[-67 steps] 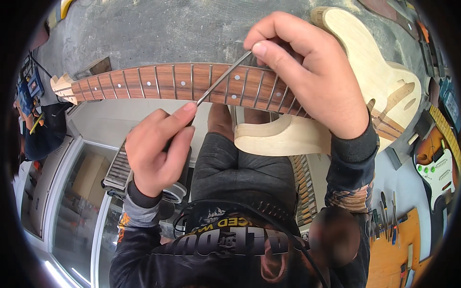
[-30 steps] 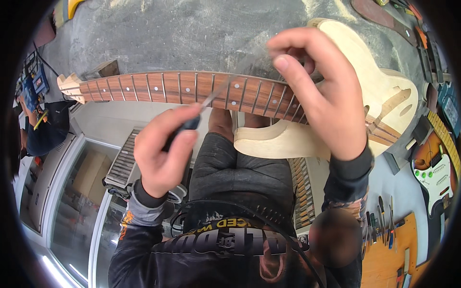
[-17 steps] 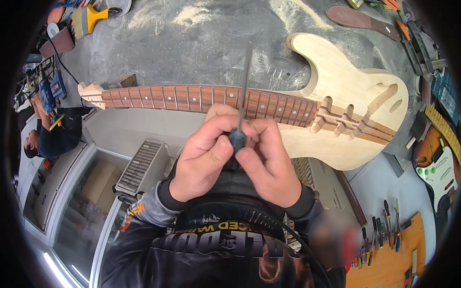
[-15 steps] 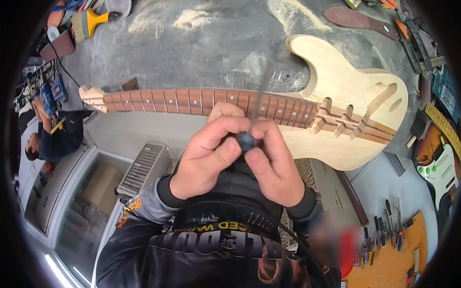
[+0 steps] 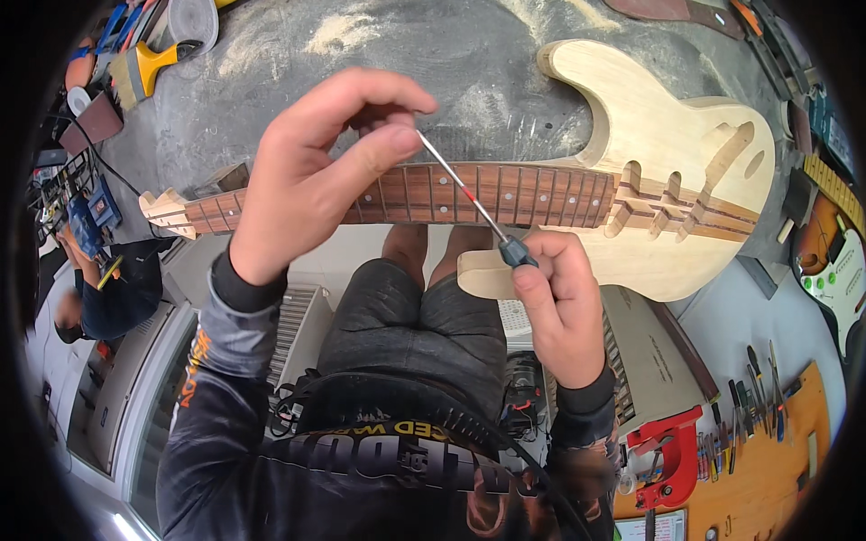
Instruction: The person uses a thin metal file to smooth and level the frets on the neck of a wooden electric guitar body, moving the file back and forth across different frets while holding the guitar neck steady with their other hand.
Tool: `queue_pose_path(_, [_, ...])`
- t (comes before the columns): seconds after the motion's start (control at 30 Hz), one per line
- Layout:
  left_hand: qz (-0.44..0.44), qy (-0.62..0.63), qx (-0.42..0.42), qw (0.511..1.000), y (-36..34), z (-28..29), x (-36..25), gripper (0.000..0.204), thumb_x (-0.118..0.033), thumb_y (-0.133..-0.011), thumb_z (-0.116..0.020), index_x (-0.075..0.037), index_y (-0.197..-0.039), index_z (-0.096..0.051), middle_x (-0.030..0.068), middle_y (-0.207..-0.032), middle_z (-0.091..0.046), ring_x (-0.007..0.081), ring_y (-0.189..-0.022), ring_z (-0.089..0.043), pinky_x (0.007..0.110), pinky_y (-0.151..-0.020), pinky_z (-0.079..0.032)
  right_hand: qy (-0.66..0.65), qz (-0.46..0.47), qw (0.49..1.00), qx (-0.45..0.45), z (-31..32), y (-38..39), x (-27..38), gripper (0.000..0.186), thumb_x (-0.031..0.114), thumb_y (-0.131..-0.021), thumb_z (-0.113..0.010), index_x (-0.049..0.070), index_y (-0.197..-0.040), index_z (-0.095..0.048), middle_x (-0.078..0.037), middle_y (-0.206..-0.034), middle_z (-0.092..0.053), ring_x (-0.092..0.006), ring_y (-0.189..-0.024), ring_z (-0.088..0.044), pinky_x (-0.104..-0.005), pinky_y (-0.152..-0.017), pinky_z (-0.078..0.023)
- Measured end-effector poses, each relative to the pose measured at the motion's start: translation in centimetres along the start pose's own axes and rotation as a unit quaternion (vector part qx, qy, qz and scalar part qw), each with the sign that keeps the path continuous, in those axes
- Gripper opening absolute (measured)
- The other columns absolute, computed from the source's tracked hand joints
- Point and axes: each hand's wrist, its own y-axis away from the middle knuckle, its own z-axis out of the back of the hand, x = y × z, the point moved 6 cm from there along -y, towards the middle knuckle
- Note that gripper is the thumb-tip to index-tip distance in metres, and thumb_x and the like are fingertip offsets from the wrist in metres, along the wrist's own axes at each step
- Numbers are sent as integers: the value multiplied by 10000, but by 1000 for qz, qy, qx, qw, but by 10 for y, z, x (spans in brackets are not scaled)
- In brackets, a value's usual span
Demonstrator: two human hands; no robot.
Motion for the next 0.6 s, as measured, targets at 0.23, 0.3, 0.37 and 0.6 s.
queue_pose_path(0.23, [-113,-184,121,969,-14,-10,15,61,-49,-942,-719,-12,-977,-686,93,-892,-640,296,-854,-620,391,-765,-498,3,-34,999,-7,9,3,-8,242,91,-1077,-617,-8,-1285,-545,-40,-1089,-678,-72,-963,-608,-238,-863,-469])
queue_pose_path(0.3, [-94,-182,130,970,-13,-12,20,61,-52,-947,-717,-9,-979,-687,93,-892,-642,291,-853,-623,390,-765,-502,20,-37,999,-10,9,2,-3,273,87,-1072,-621,-16,-1314,-549,-40,-1078,-678,-73,-937,-604,-241,-853,-470])
queue_pose_path(0.37, [-74,-179,139,971,-12,-14,23,62,-56,-952,-714,-7,-980,-688,93,-893,-645,285,-853,-625,389,-766,-505,32,-38,999,-11,11,3,1,290,82,-1067,-624,-20,-1330,-556,-37,-1074,-678,-73,-920,-599,-240,-847,-468])
queue_pose_path(0.6, [-23,-123,158,979,-13,-16,28,83,-75,-976,-712,4,-994,-692,77,-891,-648,228,-830,-639,362,-758,-521,27,-31,999,15,15,2,2,341,71,-1064,-621,-13,-1391,-574,-28,-1097,-668,-72,-932,-586,-238,-845,-462])
